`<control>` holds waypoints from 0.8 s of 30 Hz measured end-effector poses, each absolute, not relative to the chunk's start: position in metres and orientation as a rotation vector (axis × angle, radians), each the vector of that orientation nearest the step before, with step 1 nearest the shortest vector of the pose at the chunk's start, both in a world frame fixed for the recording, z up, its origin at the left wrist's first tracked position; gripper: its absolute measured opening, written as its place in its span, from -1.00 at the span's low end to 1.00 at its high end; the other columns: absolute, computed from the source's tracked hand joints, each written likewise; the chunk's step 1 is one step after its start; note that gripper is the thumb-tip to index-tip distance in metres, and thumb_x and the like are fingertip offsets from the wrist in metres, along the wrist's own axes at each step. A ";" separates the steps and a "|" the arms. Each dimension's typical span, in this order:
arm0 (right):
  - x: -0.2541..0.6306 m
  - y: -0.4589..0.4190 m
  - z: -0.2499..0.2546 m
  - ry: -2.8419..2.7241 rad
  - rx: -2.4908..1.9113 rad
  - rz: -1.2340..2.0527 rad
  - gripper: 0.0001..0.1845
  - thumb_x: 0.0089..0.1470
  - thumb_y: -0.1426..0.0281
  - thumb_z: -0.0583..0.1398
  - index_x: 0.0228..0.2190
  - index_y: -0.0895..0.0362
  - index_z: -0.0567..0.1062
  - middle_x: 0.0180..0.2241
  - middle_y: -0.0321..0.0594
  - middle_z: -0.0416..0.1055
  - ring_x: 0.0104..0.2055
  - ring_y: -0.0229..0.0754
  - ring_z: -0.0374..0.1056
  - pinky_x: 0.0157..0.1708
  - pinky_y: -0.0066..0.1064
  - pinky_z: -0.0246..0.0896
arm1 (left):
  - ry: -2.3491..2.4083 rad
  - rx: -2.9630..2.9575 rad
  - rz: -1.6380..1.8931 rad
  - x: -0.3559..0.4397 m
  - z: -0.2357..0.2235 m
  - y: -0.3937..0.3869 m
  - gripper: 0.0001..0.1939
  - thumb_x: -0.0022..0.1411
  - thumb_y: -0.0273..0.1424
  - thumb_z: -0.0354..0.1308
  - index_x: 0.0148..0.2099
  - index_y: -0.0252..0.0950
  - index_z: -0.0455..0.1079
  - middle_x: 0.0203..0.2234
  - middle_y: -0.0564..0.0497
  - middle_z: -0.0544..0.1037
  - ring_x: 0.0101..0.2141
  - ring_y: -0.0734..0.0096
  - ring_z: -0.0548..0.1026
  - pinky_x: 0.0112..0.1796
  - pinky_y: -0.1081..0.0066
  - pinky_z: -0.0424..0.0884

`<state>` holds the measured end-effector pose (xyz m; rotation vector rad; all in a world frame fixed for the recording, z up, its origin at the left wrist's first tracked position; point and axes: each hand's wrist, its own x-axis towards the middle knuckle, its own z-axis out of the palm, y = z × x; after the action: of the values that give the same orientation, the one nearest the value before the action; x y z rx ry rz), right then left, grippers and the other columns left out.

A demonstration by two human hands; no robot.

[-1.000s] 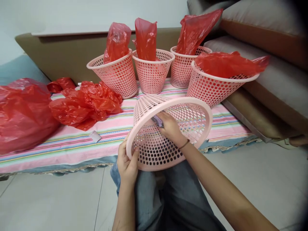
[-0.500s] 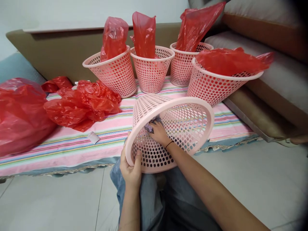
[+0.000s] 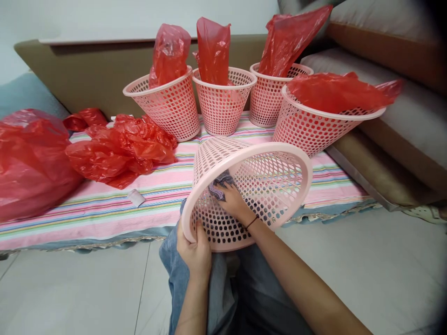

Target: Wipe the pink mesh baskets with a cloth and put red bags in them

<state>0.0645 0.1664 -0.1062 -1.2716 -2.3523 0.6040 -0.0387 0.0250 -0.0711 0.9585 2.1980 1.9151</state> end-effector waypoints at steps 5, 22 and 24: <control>0.087 0.114 -0.096 -2.300 -1.187 0.716 -0.48 0.25 0.32 0.22 0.20 0.17 0.41 0.24 -0.11 0.32 0.35 0.12 0.11 0.35 0.08 -0.03 | 2.152 1.010 1.885 -0.038 -0.066 0.022 -0.69 0.17 -0.22 0.22 -0.05 -0.19 0.43 -0.25 -0.02 0.62 -0.22 0.23 0.60 -0.17 0.30 0.52; 0.134 0.013 -0.077 -2.193 -1.110 0.835 -0.47 0.23 0.39 0.19 0.22 0.05 0.38 0.24 -0.15 0.32 0.38 0.09 0.07 0.34 0.23 0.00 | 2.108 1.010 1.949 -0.038 -0.063 0.021 -0.61 0.12 -0.21 0.28 -0.03 -0.24 0.40 -0.22 -0.03 0.56 -0.21 0.26 0.55 -0.11 0.29 0.48; 0.134 0.013 -0.080 -2.151 -1.117 0.853 -0.47 0.22 0.38 0.19 0.21 0.04 0.40 0.23 -0.13 0.33 0.37 0.09 0.08 0.34 0.23 -0.01 | 2.117 1.016 1.936 -0.038 -0.063 0.021 -0.61 0.13 -0.20 0.27 -0.02 -0.23 0.41 -0.22 -0.04 0.58 -0.21 0.25 0.57 -0.11 0.29 0.49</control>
<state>0.1337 0.0131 -0.0799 -1.1167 -2.1506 0.8532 -0.0385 0.0210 -0.0630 1.0162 2.1167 1.9358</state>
